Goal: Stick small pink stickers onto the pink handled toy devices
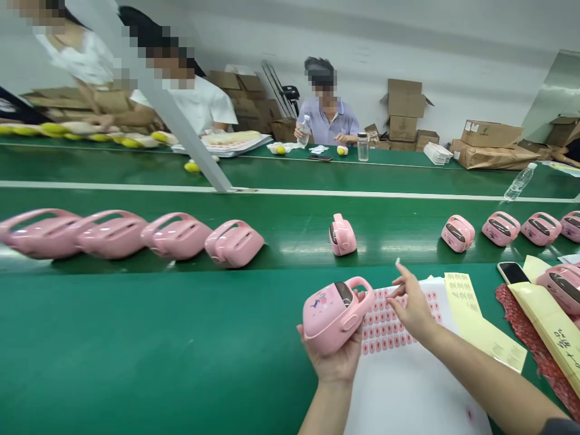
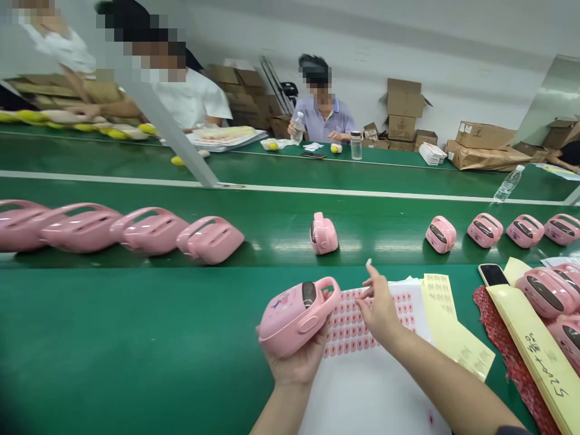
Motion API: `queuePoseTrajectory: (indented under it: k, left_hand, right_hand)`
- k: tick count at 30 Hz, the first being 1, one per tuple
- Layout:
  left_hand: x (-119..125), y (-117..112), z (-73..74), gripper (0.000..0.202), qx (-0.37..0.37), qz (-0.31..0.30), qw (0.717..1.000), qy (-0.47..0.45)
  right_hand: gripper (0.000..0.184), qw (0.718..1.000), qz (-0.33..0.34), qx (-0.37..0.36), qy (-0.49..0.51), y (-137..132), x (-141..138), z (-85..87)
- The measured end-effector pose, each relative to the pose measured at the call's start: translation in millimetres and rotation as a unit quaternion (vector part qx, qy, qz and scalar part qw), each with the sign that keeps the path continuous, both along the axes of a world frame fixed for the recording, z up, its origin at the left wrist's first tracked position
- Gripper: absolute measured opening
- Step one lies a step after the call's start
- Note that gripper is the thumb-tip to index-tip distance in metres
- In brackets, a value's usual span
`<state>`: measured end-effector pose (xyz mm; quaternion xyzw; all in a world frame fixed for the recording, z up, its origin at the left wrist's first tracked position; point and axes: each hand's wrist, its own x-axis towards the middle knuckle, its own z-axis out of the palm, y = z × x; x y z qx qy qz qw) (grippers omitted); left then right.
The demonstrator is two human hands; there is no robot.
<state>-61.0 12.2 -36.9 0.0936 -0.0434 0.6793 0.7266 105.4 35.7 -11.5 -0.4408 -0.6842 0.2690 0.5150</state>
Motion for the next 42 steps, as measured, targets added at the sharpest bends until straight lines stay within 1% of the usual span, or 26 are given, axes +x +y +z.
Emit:
queuePoseTrajectory:
  k: [1, 3, 4, 6, 9, 12, 16, 19, 21, 23, 24, 26, 28, 30, 31, 32, 34, 35, 37, 39, 40, 42]
  left_hand:
    - [3, -2, 2.2, 0.063, -0.014, 0.015, 1.000, 0.003]
    - [10, -7, 8.6, 0.051, -0.050, 0.035, 0.998, 0.008]
    - [14, -9, 12.4, 0.047, -0.073, 0.038, 0.996, 0.013]
    - [21, -14, 21.0, 0.044, -0.120, 0.037, 0.992, 0.023]
    - [32, -21, 34.1, 0.044, -0.163, 0.036, 0.986, 0.024]
    - [41, -26, 44.3, 0.042, -0.193, 0.047, 0.980, 0.019]
    - [48, -31, 51.6, 0.038, -0.230, 0.059, 0.971, 0.011]
    - [51, -32, 53.0, 0.039, -0.231, 0.048, 0.972, 0.007]
    - [51, -33, 51.8, 0.039, -0.219, 0.039, 0.975, 0.003]
    - [50, -35, 49.4, 0.040, -0.201, 0.029, 0.979, -0.001]
    - [49, -35, 48.0, 0.041, -0.188, 0.018, 0.982, -0.001]
    - [46, -37, 45.2, 0.043, -0.146, -0.021, 0.989, 0.000]
    - [42, -37, 42.4, 0.045, -0.092, -0.067, 0.993, -0.003]
    - [38, -37, 39.0, 0.048, -0.045, -0.100, 0.994, -0.009]
    - [36, -36, 37.0, 0.049, -0.031, -0.107, 0.994, -0.012]
    - [34, -35, 34.9, 0.049, -0.028, -0.107, 0.994, -0.014]
    - [33, -34, 31.6, 0.046, -0.044, -0.090, 0.995, -0.017]
    - [34, -34, 30.8, 0.043, -0.062, -0.072, 0.995, -0.018]
    - [37, -35, 31.9, 0.037, -0.103, -0.033, 0.994, -0.010]
    - [39, -37, 35.4, 0.033, -0.139, -0.012, 0.990, 0.009]
    - [38, -38, 37.3, 0.033, -0.153, -0.008, 0.988, 0.021]
    - [31, -40, 40.0, 0.034, -0.168, 0.003, 0.984, 0.050]
  right_hand:
    - [0.065, 0.995, -0.001, -0.038, 0.089, -7, -4, 8.4]
    - [0.063, 0.968, 0.015, -0.103, 0.230, -21, -14, 25.8]
    - [0.063, 0.952, 0.028, -0.126, 0.278, -28, -20, 33.7]
    - [0.063, 0.927, 0.043, -0.155, 0.339, -38, -30, 45.7]
    - [0.062, 0.910, 0.032, -0.165, 0.380, -45, -40, 53.0]
    - [0.058, 0.908, 0.008, -0.140, 0.396, -49, -42, 52.1]
    - [0.052, 0.912, -0.017, -0.095, 0.400, -54, -43, 48.1]
    - [0.049, 0.934, -0.027, -0.045, 0.354, -56, -43, 46.1]
    - [0.048, 0.955, -0.045, 0.001, 0.293, -56, -42, 45.3]
    - [0.047, 0.971, -0.084, 0.076, 0.208, -56, -41, 44.6]
    - [0.048, 0.973, -0.106, 0.127, 0.159, -56, -40, 44.1]
    - [0.052, 0.960, -0.145, 0.234, 0.052, -58, -39, 42.7]
    - [0.056, 0.935, -0.161, 0.313, -0.051, -60, -37, 41.0]
    - [0.058, 0.916, -0.155, 0.347, -0.126, -63, -34, 39.5]
    - [0.059, 0.913, -0.147, 0.350, -0.148, -64, -32, 39.2]
    - [0.060, 0.914, -0.142, 0.345, -0.158, -64, -30, 39.3]
    - [0.059, 0.932, -0.147, 0.298, -0.147, -61, -28, 40.1]
    - [0.059, 0.946, -0.153, 0.255, -0.128, -59, -27, 40.6]
    - [0.063, 0.976, -0.151, 0.143, -0.067, -53, -28, 40.6]
    - [0.068, 0.993, -0.109, 0.039, -0.001, -48, -31, 37.8]
    - [0.069, 0.997, -0.075, 0.004, 0.026, -46, -32, 35.0]
    - [0.072, 0.998, -0.007, -0.027, 0.057, -39, -32, 27.4]
